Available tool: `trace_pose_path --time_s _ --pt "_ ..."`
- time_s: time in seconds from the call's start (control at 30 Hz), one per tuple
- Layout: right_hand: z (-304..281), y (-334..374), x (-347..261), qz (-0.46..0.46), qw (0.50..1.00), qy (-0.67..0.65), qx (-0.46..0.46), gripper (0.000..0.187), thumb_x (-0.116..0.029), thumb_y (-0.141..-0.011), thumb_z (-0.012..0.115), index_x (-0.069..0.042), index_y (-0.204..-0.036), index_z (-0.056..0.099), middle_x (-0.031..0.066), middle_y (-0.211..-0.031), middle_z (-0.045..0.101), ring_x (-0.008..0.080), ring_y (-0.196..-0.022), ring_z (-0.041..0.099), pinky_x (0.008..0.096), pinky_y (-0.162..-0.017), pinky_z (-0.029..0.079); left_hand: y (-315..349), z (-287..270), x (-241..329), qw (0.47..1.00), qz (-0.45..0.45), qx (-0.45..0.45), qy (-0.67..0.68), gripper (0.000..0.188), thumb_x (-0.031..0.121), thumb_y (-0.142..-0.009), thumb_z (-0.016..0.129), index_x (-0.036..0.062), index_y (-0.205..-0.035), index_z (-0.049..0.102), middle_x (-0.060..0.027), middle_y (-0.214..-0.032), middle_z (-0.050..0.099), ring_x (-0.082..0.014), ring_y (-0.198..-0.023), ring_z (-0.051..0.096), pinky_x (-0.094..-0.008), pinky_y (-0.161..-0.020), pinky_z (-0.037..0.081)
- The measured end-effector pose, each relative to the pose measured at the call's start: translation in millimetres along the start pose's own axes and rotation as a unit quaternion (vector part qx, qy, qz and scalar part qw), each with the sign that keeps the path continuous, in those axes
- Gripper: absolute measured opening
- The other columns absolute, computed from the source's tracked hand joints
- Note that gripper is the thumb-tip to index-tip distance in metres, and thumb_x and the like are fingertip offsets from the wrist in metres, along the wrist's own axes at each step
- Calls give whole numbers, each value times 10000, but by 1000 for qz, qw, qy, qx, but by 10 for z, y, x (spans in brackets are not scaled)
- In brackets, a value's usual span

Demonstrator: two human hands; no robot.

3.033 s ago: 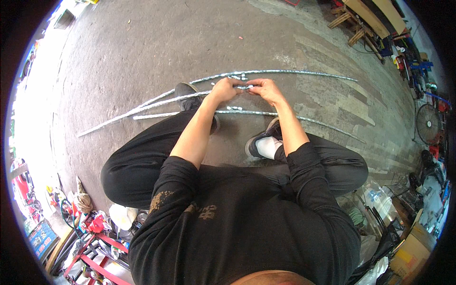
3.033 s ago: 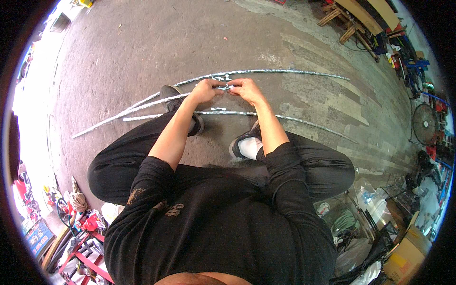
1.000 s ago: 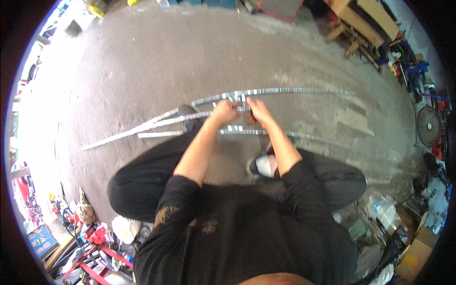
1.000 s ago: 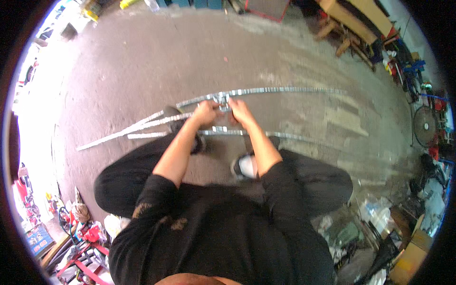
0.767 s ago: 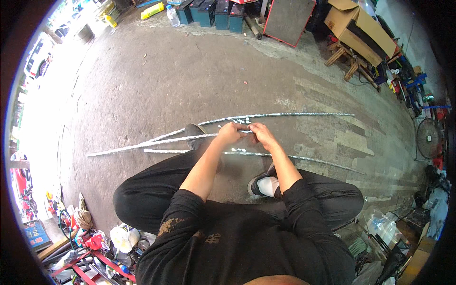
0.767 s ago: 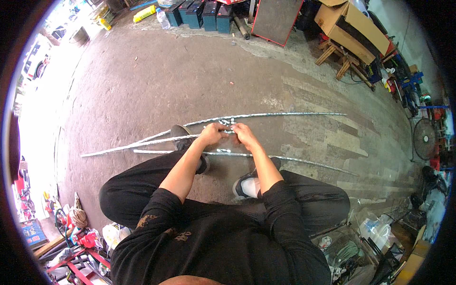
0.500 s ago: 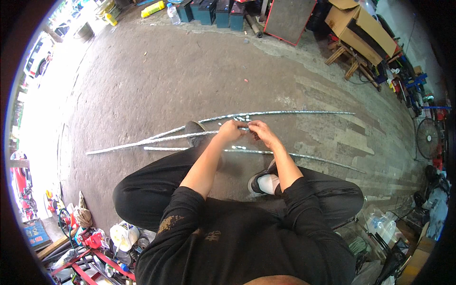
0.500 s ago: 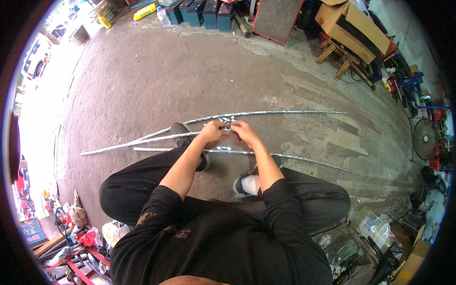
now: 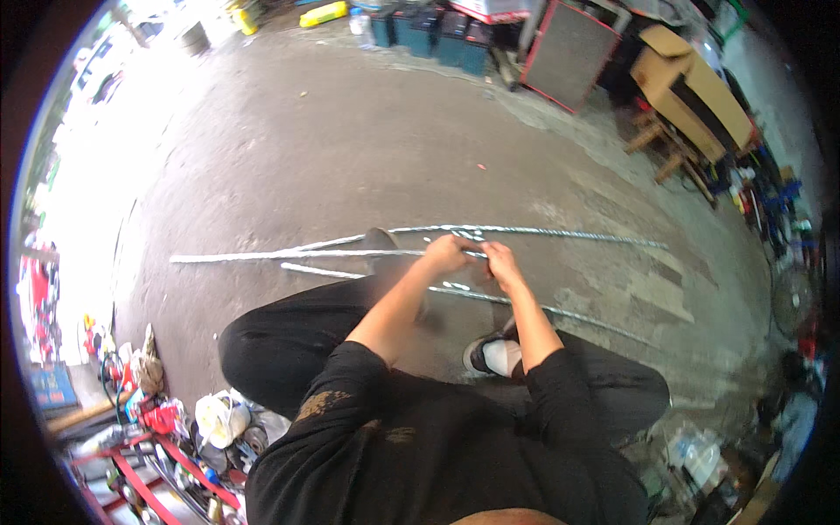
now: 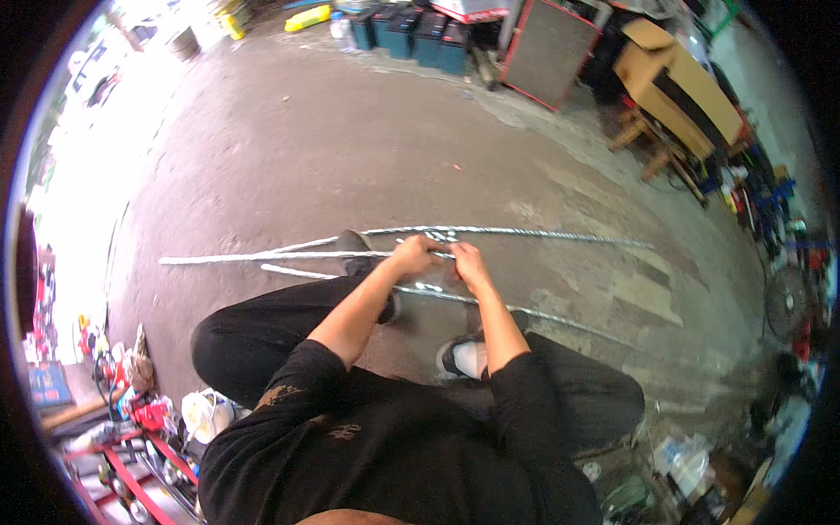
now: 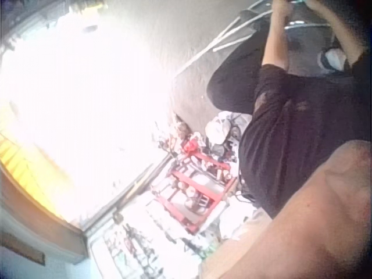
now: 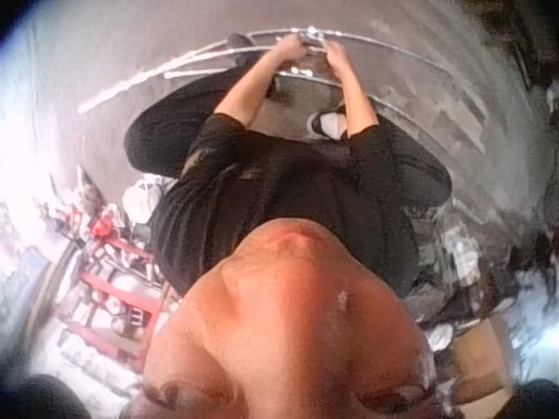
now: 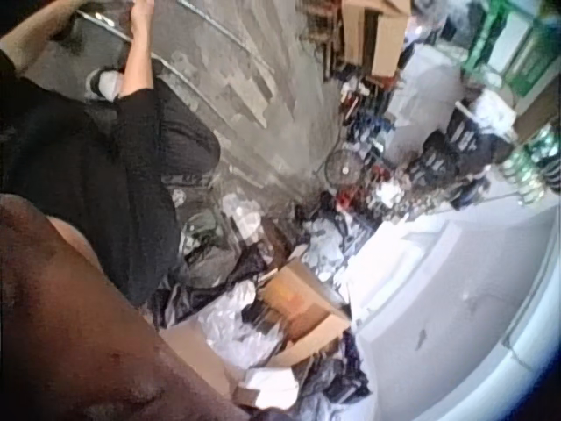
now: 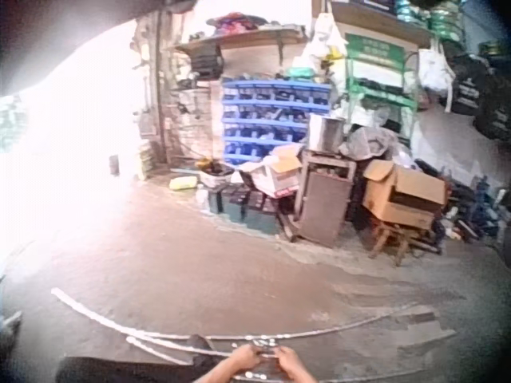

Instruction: The person sits on the floor and connects several long metal rods using small connectors. After assembling the rods into a frame, the person stands up and installs the frame onto the front of a scooter.

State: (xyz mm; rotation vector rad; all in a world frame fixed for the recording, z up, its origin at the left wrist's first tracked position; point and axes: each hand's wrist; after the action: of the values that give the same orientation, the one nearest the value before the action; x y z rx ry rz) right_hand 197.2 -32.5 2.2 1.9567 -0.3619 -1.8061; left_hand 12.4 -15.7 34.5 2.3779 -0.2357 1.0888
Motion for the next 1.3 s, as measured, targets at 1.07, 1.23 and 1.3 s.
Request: trace_pose_path --time_s 1.07,1.23,1.3 --pt "162 -232 327 -116 988 61 88 427 -408 -983 535 2 -1038 645 55 -639 599 173 -495 547 350 -453 423 -239 110 -288 1000 22 -5 -2 373 276 -786 753 201 -1151 731 -133 -1114 709 -286 -1034 676 -389 -917 507" --pt "81 -197 289 -50 997 21 59 432 -370 -983 533 35 -1038 673 145 -958 706 235 -910 647 368 -830 497 -225 110 -239 1000 15 -17 9 382 292 -789 749 181 -1154 729 -140 -1107 711 -289 -1033 677 -391 -910 506" --pt "43 -177 281 -94 994 13 48 442 -390 -985 536 26 -1029 677 148 -941 704 237 -893 644 369 -825 493 -240 116 -270 1000 14 -15 6 387 300 -790 748 172 -1155 728 -143 -1104 712 -291 -1032 677 -395 -907 506"
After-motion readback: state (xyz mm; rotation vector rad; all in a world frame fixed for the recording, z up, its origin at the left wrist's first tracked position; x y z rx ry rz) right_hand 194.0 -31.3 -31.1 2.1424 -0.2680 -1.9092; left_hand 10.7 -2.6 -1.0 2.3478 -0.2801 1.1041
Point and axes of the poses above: each hand's wrist, its own y-axis away from the middle knuckle, its own z-axis out of the palm, x = y × z
